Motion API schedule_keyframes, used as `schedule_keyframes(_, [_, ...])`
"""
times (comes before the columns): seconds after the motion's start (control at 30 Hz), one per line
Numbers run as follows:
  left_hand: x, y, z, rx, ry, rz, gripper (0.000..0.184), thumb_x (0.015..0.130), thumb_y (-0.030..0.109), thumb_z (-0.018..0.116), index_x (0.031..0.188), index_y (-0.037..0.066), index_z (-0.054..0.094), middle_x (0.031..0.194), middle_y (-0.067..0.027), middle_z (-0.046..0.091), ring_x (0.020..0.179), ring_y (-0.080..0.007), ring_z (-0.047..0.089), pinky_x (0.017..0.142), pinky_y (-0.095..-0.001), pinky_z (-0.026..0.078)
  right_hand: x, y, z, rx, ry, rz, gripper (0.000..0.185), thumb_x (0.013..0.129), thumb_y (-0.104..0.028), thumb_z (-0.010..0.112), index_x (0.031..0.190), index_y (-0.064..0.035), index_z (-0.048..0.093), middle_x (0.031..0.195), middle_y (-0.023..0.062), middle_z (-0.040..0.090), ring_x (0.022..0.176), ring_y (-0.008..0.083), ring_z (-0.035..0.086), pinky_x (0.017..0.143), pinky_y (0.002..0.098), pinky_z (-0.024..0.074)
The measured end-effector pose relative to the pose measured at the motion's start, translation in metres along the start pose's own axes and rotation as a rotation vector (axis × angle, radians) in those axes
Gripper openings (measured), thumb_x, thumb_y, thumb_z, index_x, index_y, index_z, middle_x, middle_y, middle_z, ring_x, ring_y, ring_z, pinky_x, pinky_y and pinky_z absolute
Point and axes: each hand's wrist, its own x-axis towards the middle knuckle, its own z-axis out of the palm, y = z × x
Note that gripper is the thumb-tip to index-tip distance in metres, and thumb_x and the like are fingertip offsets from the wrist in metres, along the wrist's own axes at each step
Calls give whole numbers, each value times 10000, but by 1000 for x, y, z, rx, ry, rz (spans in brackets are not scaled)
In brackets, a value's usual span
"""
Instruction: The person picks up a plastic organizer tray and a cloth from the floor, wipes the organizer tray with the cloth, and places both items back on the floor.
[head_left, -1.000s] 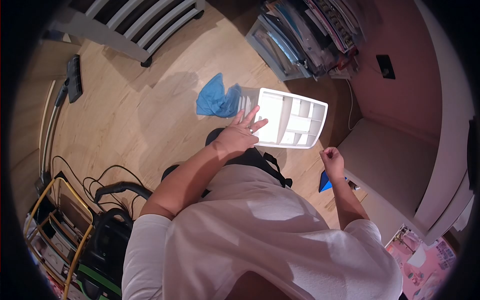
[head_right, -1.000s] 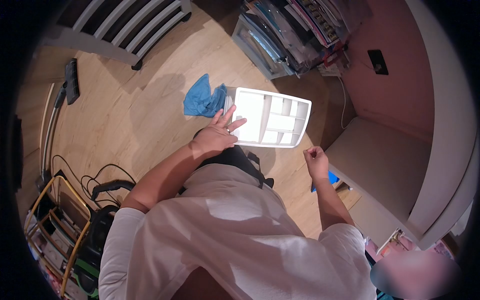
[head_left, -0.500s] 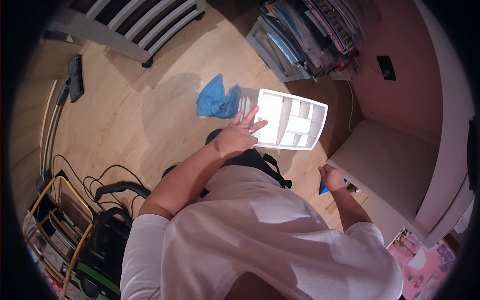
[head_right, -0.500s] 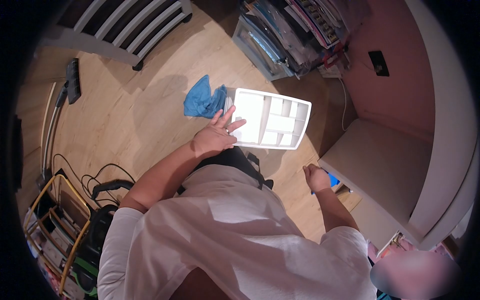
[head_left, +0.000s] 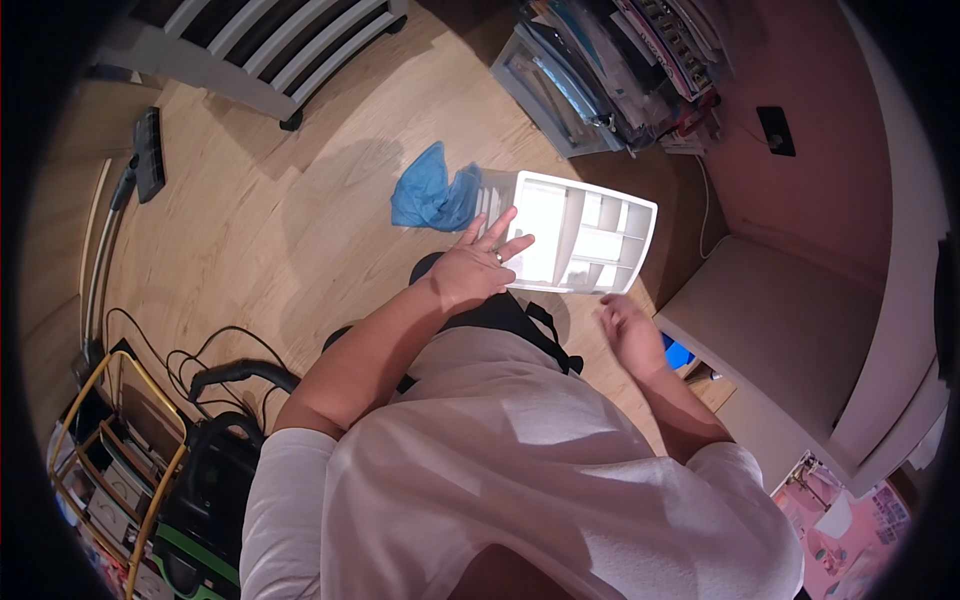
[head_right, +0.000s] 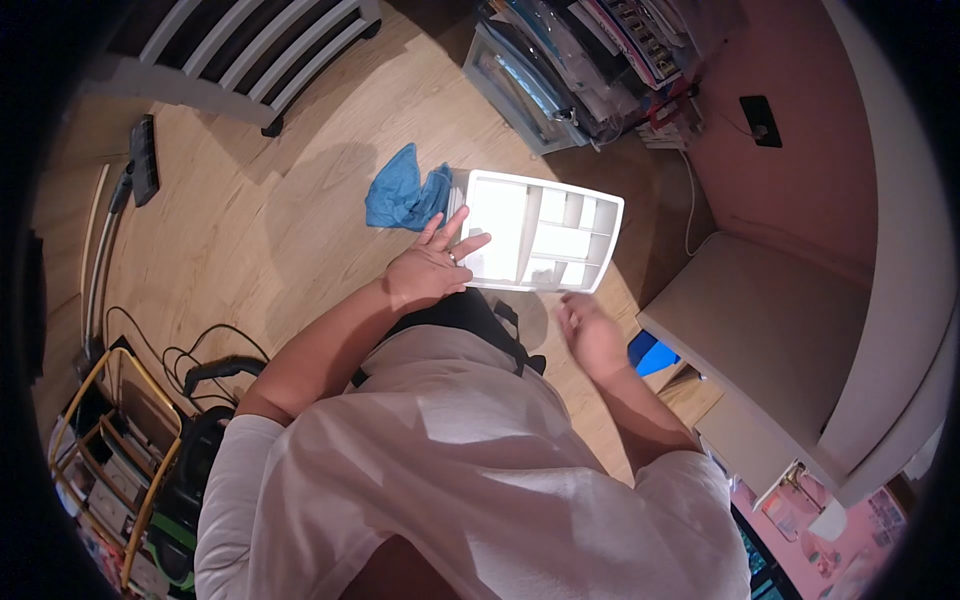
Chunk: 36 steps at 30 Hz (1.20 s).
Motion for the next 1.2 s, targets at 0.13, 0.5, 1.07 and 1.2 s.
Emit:
schedule_keyframes(0.13, [0, 1, 0, 7, 11, 4, 108, 782, 209, 584, 708, 142, 543, 1455, -5, 295, 1394, -320, 21, 1114, -498, 41, 49, 31, -14, -188, 30, 49, 225, 880, -262, 521, 833, -48, 571, 756, 179, 621, 725, 357, 606, 664, 448, 466])
schedule_keyframes(0.5, [-2, -1, 4, 20, 59, 4, 81, 765, 173, 545, 695, 135, 531, 1441, -22, 333, 1393, -318, 57, 1124, -479, 23, 91, 33, -28, -242, -355, 178, 327, 843, -134, 503, 1164, -74, 481, 766, 134, 655, 782, 293, 635, 716, 403, 477])
schedule_keyframes(1.07, [-7, 11, 13, 16, 109, -72, 179, 849, 164, 437, 702, 122, 531, 1425, -12, 357, 1388, -319, 91, 1095, -578, -43, 101, 16, -8, 21, -718, 576, 666, 720, -20, 574, 1314, -26, 271, 671, 117, 618, 558, 156, 578, 524, 284, 457])
schedule_keyframes(1.2, [-6, 13, 7, 42, 62, -79, 161, 840, 164, 450, 709, 119, 533, 1429, -10, 348, 1388, -326, 84, 1080, -607, -33, 96, 27, -9, 418, -690, 677, 569, 761, -38, 573, 1259, -43, 298, 632, 51, 558, 486, 90, 471, 477, 224, 412])
